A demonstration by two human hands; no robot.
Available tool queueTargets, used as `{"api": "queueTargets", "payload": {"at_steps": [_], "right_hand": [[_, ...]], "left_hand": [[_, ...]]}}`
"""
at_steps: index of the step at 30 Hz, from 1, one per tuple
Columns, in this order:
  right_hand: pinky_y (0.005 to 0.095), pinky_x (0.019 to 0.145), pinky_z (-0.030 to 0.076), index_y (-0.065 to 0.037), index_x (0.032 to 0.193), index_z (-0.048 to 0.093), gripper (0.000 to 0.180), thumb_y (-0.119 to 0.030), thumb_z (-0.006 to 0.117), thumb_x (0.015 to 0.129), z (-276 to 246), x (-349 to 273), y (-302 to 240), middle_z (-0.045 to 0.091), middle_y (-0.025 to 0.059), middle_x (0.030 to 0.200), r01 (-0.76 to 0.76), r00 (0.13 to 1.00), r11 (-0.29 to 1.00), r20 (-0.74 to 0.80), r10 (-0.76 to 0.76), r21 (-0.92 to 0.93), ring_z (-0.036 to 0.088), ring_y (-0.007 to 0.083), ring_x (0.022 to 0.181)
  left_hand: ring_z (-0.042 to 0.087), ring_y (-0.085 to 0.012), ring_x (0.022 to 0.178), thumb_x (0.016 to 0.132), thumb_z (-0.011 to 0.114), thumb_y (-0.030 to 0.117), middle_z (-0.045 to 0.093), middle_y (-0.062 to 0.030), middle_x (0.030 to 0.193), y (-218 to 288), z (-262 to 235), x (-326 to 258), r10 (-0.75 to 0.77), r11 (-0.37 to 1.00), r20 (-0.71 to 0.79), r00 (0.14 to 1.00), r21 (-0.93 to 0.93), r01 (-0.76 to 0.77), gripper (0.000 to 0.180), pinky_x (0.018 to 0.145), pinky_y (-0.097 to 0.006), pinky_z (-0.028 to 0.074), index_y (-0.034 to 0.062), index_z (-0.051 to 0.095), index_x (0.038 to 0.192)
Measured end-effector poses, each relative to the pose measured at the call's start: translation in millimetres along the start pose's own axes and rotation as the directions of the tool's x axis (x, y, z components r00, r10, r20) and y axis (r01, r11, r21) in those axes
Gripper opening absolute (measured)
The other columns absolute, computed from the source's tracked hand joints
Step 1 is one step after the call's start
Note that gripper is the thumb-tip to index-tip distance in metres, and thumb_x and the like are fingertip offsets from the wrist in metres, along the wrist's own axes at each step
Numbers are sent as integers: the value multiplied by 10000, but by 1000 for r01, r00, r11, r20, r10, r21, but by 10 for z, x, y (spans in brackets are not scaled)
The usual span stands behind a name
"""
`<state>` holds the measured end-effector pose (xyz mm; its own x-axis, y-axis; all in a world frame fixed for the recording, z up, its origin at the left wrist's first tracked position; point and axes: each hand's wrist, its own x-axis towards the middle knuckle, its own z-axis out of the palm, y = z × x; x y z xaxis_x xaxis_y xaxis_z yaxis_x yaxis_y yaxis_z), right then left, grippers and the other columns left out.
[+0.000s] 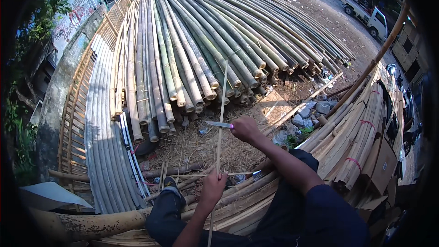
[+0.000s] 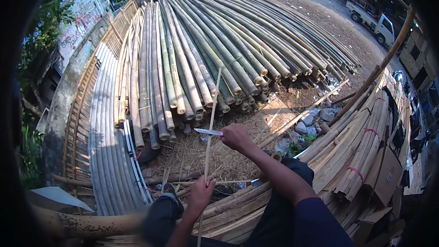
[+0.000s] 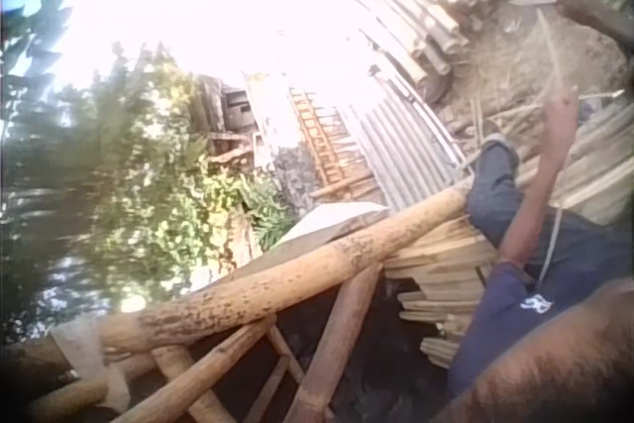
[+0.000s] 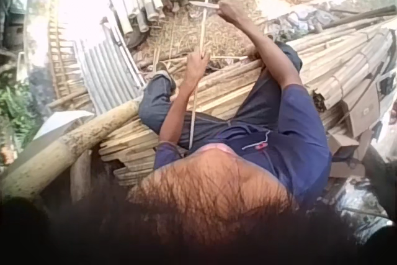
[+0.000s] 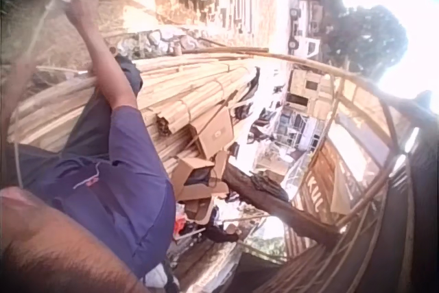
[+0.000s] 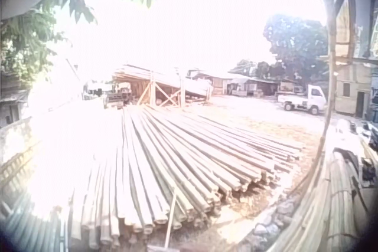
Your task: Shaving or cleaning a long thin strip of bamboo using a small hand knife while sitting on a pile of bamboo poles.
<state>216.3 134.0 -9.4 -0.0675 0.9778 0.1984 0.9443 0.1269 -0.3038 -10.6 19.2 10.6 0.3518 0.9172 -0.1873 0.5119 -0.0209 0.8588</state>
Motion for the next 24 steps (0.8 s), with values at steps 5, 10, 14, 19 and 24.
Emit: {"api": "queueTargets", "payload": {"at_steps": [5,10,14,19,24], "right_hand": [[468,570,489,-51,639,649,242,-257,570,737,62,-1,-11,602,176,629,20,996,1000,91,-18,-17,613,358,618],[471,576,491,-38,664,650,255,-263,567,750,141,-299,-329,605,188,629,225,929,971,283,-239,81,620,361,629],[473,560,485,-40,665,639,239,-259,570,733,152,-56,238,607,190,644,-218,976,976,36,217,27,612,367,625],[465,609,500,-32,686,642,249,-258,557,747,272,-295,-302,622,184,683,116,967,977,204,-151,177,620,366,663],[471,628,501,-31,708,638,253,-265,552,754,152,-80,242,625,184,709,-179,981,977,92,169,116,620,369,684]], "left_hand": [[529,-308,514,863,594,222,514,-182,582,-31,-10,-27,-68,997,20,997,-22,69,321,501,-396,413,-21,440,720],[524,-293,504,883,569,219,514,-161,584,-44,120,38,15,992,-81,997,130,-5,293,497,-402,405,-8,444,748],[600,-408,640,867,578,227,570,-221,644,81,108,-81,-48,977,-46,998,203,56,290,559,-474,454,-40,491,795],[595,-397,611,868,576,217,568,-214,638,-119,106,3,-58,967,-61,996,246,71,284,536,-462,444,-38,486,785],[577,-355,564,863,594,236,559,-192,617,148,57,-40,-107,984,-19,994,142,108,310,520,-423,426,-32,481,755]]}}
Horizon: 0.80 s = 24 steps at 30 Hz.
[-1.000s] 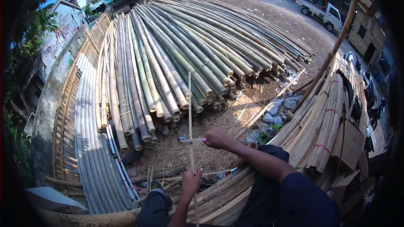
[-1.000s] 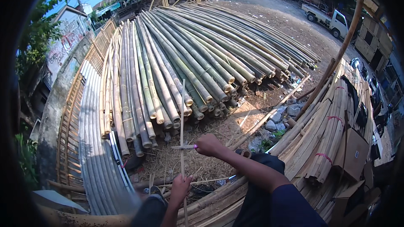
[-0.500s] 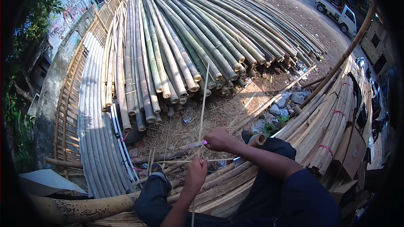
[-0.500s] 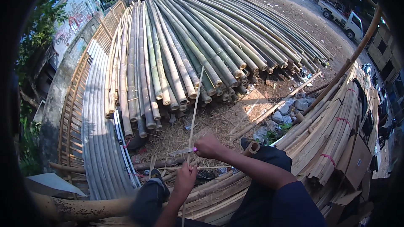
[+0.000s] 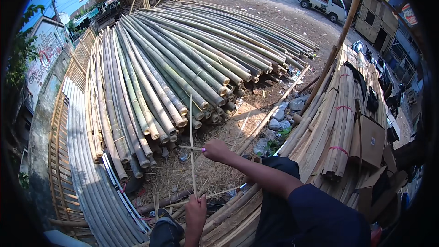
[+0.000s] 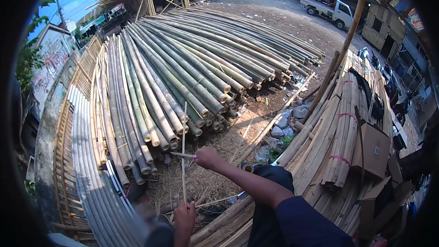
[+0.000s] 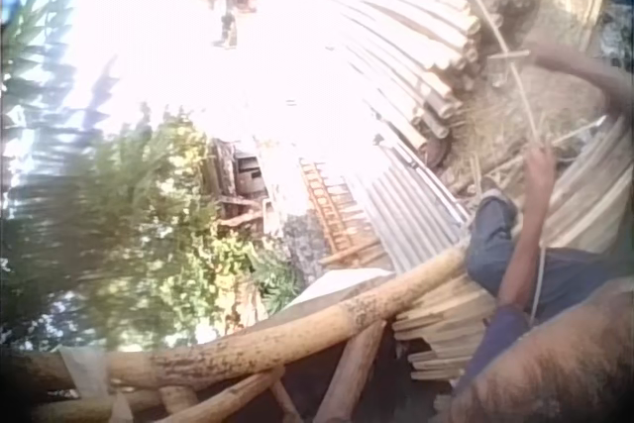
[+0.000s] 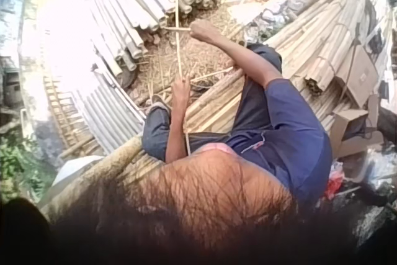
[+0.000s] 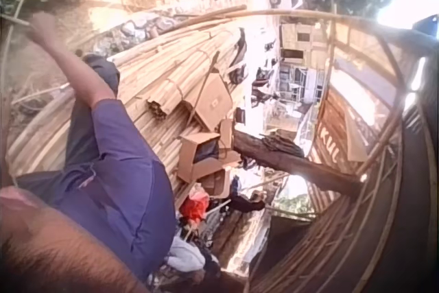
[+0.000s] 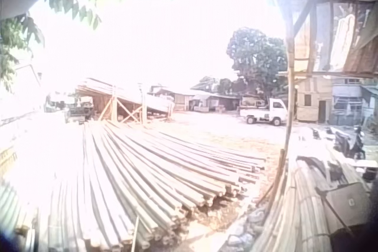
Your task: Shaving or cleaning a long thin strip of bamboo using a small hand knife while sitting on a pile of bamboo poles.
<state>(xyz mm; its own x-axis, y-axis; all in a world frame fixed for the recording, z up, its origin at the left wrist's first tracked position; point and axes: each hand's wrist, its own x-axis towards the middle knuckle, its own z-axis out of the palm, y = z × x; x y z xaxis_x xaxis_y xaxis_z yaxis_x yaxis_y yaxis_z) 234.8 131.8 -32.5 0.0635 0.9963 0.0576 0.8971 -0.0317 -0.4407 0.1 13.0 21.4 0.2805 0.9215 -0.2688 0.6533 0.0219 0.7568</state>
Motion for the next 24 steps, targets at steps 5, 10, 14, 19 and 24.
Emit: {"api": "queueTargets", "payload": {"at_steps": [5,10,14,19,24], "right_hand": [[475,605,498,-35,662,633,262,-266,553,755,-114,88,189,617,183,676,-166,974,986,-154,166,15,614,374,658],[471,571,488,-42,633,623,238,-255,566,723,33,-164,-349,597,170,620,237,966,971,105,-237,16,608,369,618],[465,553,479,-60,637,623,209,-250,570,707,134,-255,-463,590,161,612,372,915,928,175,-364,-15,604,364,606],[460,598,486,-52,688,646,222,-248,555,737,-92,128,141,620,179,685,-158,978,987,-133,162,41,626,355,683],[400,508,448,-24,689,633,417,-401,548,846,65,55,23,583,116,598,-102,992,917,-27,122,385,576,262,544]], "left_hand": [[554,-305,520,866,593,238,542,-170,592,9,-7,-62,80,996,3,997,49,-80,320,510,-404,421,-34,478,744],[561,-301,522,859,602,238,537,-170,582,-231,10,61,-33,997,29,999,-62,35,326,516,-402,427,-37,479,737],[557,-281,512,861,602,241,532,-164,570,-122,-74,9,43,998,19,999,53,-44,325,510,-392,422,-34,481,736],[506,-213,475,866,598,260,497,-120,565,-9,-171,-39,32,998,-29,999,-46,-34,341,477,-364,396,-18,462,724],[383,-86,385,927,513,290,414,13,528,-221,-102,166,-40,909,144,989,-405,96,275,356,-258,311,65,450,781]]}}
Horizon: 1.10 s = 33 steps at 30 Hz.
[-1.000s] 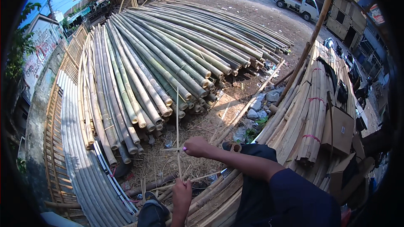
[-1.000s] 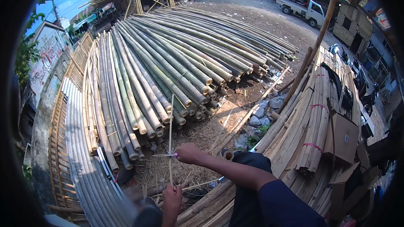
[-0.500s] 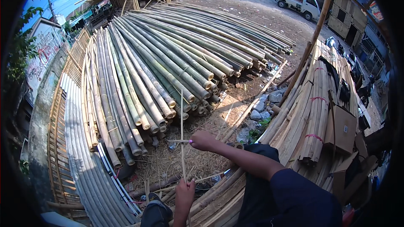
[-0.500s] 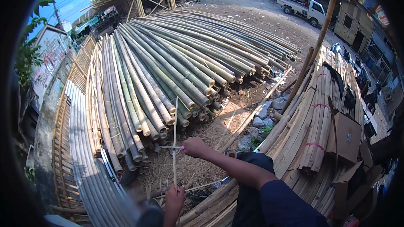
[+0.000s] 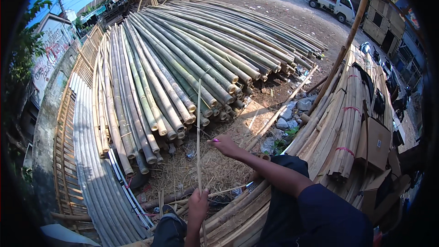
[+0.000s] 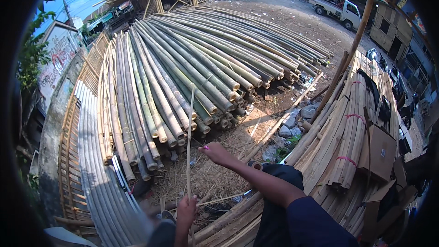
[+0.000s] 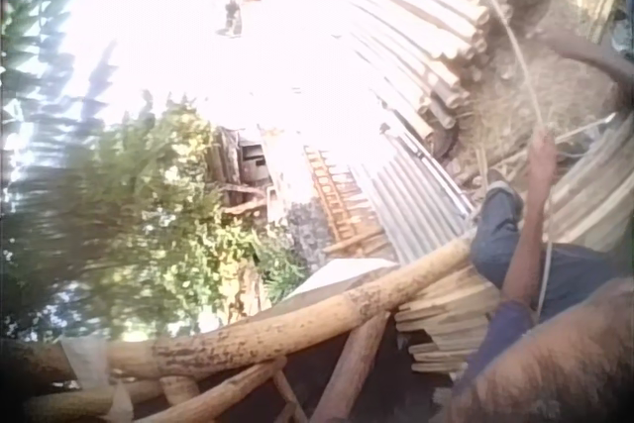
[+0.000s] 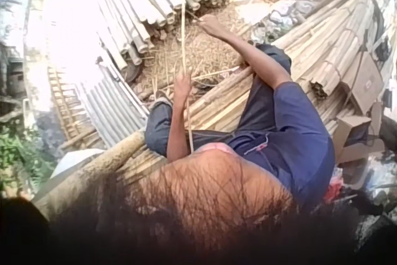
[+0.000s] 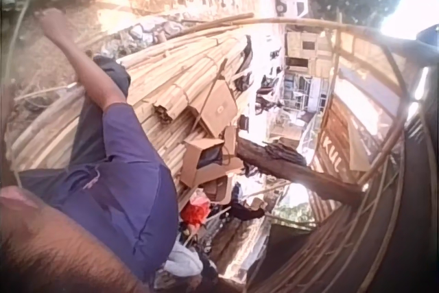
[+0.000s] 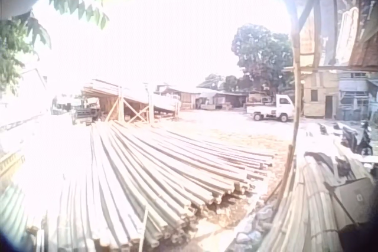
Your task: Shaving or cleaning a long thin strip of bamboo using a small hand knife while sitting on a pile of bamboo poles.
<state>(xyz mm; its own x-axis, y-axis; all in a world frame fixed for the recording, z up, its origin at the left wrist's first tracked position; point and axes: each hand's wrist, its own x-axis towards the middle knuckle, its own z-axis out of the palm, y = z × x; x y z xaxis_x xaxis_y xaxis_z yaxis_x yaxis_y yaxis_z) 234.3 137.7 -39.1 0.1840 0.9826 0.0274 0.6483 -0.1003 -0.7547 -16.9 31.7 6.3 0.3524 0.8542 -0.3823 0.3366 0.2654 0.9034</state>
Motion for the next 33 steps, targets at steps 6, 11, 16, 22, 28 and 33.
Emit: {"api": "queueTargets", "payload": {"at_steps": [6,11,16,22,28,33], "right_hand": [[216,407,230,-84,807,598,320,-395,597,882,327,-212,-472,374,-77,527,-223,937,621,342,-77,751,351,31,452],[248,472,288,-77,704,584,302,-334,677,832,380,-344,-649,414,-63,560,-167,913,784,394,-107,598,354,40,524],[285,509,322,-39,635,555,397,-370,725,773,385,-407,-701,439,-36,551,-13,883,837,400,-248,547,372,63,561],[281,509,331,-25,694,629,403,-412,718,761,257,-349,-669,490,-27,567,-72,871,877,459,-177,476,430,69,564],[248,516,329,-34,720,626,321,-336,714,785,337,-381,-686,485,-36,573,-75,868,802,434,-240,593,422,41,581],[315,520,365,-41,768,656,381,-406,592,859,344,-251,-445,514,33,557,94,984,887,95,-153,451,484,125,548]], "left_hand": [[298,-42,409,987,379,294,301,57,541,-29,-117,31,-134,882,219,966,-418,217,260,369,-196,260,79,448,858],[233,-48,376,983,368,360,286,41,535,-33,-92,68,-125,792,199,972,-570,219,318,332,-202,208,83,414,834],[198,-38,394,988,354,317,270,41,541,-94,-191,132,-27,596,312,950,-758,266,270,351,-190,175,100,402,835],[195,-38,386,976,369,297,266,50,524,-80,-196,157,-17,499,368,930,-803,327,264,329,-185,153,97,419,811],[231,-45,413,985,359,304,269,41,539,-22,-124,117,-82,559,319,944,-769,309,262,362,-188,202,94,420,841],[207,-38,406,984,371,328,255,52,534,-67,-132,158,-25,490,393,919,-796,354,279,348,-187,170,117,408,805]]}}
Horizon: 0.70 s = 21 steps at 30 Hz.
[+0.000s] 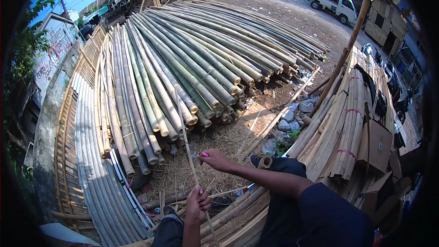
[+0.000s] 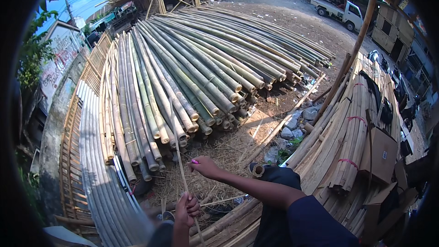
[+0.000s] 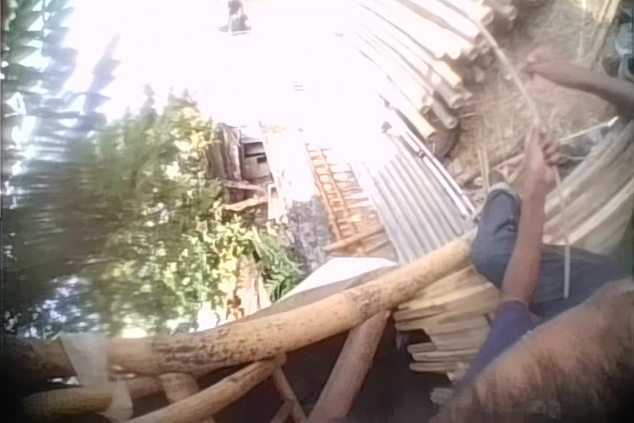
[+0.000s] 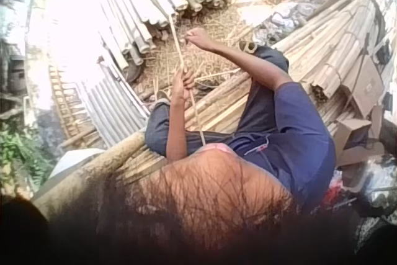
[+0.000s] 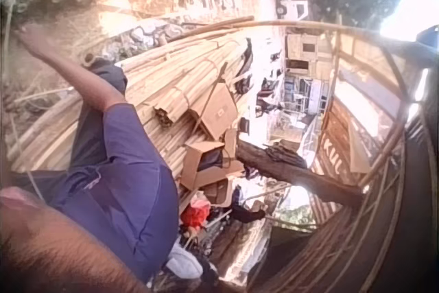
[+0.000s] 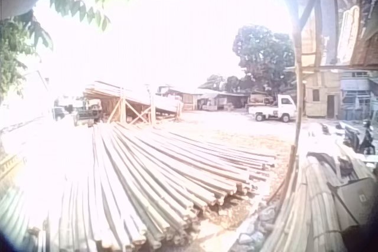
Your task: Shaving or cleaning a long thin strip of bamboo using a small hand knife while sitting on a pile of bamboo poles.
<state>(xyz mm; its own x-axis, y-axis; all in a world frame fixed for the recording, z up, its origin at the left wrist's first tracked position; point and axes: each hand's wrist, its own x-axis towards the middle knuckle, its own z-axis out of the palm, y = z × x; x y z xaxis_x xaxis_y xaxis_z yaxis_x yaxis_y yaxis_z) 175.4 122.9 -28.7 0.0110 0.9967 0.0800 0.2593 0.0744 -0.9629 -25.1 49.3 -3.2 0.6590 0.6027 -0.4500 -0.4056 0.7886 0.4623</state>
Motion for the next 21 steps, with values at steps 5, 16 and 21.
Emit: {"api": "queueTargets", "payload": {"at_steps": [5,16,21], "right_hand": [[476,608,464,-29,616,580,229,-236,575,713,124,-181,-23,592,191,657,205,944,819,330,-21,-535,592,375,666],[506,572,439,-17,634,593,286,-260,512,762,-261,49,88,564,212,613,97,988,878,153,-27,-469,576,405,623],[492,552,435,-28,618,597,270,-260,521,733,95,-269,-139,557,203,599,538,780,722,583,-229,-436,563,396,591]], "left_hand": [[171,-33,394,975,391,363,232,66,525,24,-11,-30,21,998,-49,999,59,-18,304,327,-191,128,153,392,754],[156,-35,404,974,377,374,226,68,527,-381,86,-89,-101,991,5,995,-86,101,318,335,-201,102,159,358,741],[174,-37,399,981,350,347,233,58,529,-404,160,-102,98,985,-198,975,156,-67,299,331,-210,103,147,351,758]]}}
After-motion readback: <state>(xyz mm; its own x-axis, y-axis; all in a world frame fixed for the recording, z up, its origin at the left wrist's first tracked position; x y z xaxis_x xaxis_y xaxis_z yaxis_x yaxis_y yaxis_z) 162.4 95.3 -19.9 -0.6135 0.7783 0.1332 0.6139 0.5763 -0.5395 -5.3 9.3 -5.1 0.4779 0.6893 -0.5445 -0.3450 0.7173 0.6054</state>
